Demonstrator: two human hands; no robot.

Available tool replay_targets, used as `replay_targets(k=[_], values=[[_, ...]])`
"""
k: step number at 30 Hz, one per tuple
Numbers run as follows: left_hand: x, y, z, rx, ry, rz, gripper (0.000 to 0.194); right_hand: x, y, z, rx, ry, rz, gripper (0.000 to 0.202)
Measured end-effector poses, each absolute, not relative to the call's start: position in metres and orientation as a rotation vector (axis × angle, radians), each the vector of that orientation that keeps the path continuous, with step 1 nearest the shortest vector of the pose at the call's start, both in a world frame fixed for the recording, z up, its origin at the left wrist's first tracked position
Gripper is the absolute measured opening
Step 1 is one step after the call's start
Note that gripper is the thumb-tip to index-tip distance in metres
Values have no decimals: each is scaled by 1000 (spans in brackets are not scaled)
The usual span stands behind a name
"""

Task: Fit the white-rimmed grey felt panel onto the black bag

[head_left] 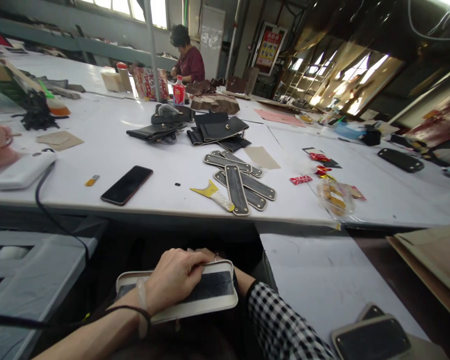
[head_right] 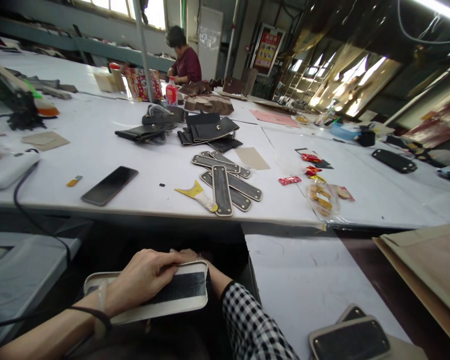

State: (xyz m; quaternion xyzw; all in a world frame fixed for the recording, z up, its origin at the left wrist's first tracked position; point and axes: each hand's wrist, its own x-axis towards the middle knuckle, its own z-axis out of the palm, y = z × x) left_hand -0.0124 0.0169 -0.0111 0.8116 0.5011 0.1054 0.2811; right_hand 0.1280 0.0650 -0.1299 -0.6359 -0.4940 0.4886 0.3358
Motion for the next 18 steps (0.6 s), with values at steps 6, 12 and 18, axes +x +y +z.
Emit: replay_targets(k=[6, 12, 18], values=[[-12, 18, -18, 2208, 1391, 292, 31, 169, 75, -93, -1494, -1543, 1667, 26], [-13, 13, -19, 2239, 1378, 331, 34, 194, 61, -47, -1383, -1637, 1723, 25], [-14, 8, -23, 2307, 1341, 341, 35, 195, 66, -39, -1266, -1796, 1836, 29]])
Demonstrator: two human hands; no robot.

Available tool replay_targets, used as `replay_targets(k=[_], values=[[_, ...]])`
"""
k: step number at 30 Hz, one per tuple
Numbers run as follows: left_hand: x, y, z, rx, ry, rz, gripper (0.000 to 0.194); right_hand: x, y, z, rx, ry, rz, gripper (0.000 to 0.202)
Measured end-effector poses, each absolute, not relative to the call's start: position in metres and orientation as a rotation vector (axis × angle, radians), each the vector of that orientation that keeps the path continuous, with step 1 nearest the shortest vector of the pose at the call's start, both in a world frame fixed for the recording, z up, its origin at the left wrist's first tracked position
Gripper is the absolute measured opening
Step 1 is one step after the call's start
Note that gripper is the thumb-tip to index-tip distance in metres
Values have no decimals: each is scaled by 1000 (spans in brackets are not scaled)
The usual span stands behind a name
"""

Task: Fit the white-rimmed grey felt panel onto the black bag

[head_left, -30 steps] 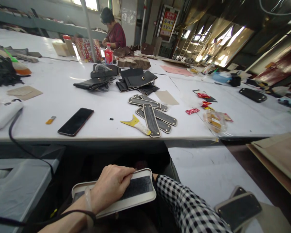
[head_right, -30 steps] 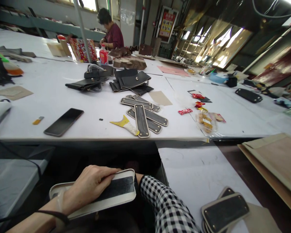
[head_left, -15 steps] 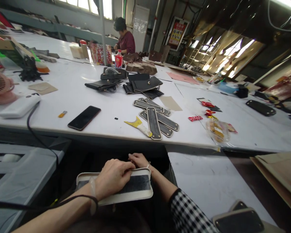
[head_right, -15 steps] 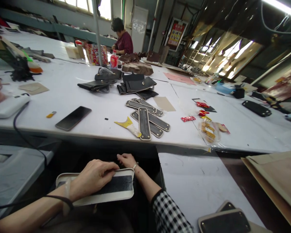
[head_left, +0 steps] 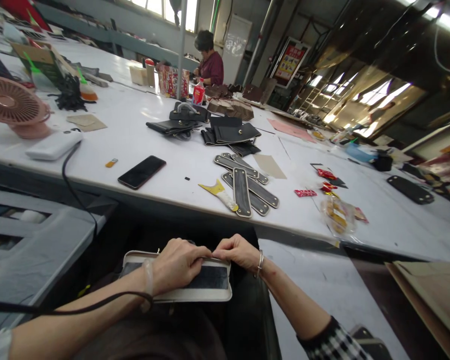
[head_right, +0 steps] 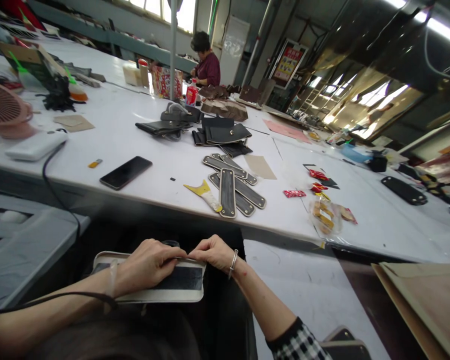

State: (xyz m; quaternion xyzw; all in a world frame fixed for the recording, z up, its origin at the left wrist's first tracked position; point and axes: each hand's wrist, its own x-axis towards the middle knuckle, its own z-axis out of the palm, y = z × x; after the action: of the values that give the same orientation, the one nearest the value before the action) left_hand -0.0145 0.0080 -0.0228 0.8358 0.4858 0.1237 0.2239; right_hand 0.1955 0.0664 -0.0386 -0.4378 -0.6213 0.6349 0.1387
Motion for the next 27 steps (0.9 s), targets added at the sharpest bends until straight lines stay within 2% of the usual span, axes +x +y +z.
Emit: replay_targets(k=[15, 21, 24, 27], values=[[-14, 5, -18, 2476, 1146, 277, 32, 195, 45, -36, -1200, -2155, 1325, 25], [-15, 2, -20, 2568, 1133, 222, 34, 196, 53, -31, -1203, -2310, 1303, 26], [-15, 1, -18, 2561, 1164, 237, 32, 186, 73, -31, -1242, -2344, 1393, 35], [-13, 0, -12, 2488, 1201, 307, 30, 161, 92, -36, -1356, -2306, 1416, 57]])
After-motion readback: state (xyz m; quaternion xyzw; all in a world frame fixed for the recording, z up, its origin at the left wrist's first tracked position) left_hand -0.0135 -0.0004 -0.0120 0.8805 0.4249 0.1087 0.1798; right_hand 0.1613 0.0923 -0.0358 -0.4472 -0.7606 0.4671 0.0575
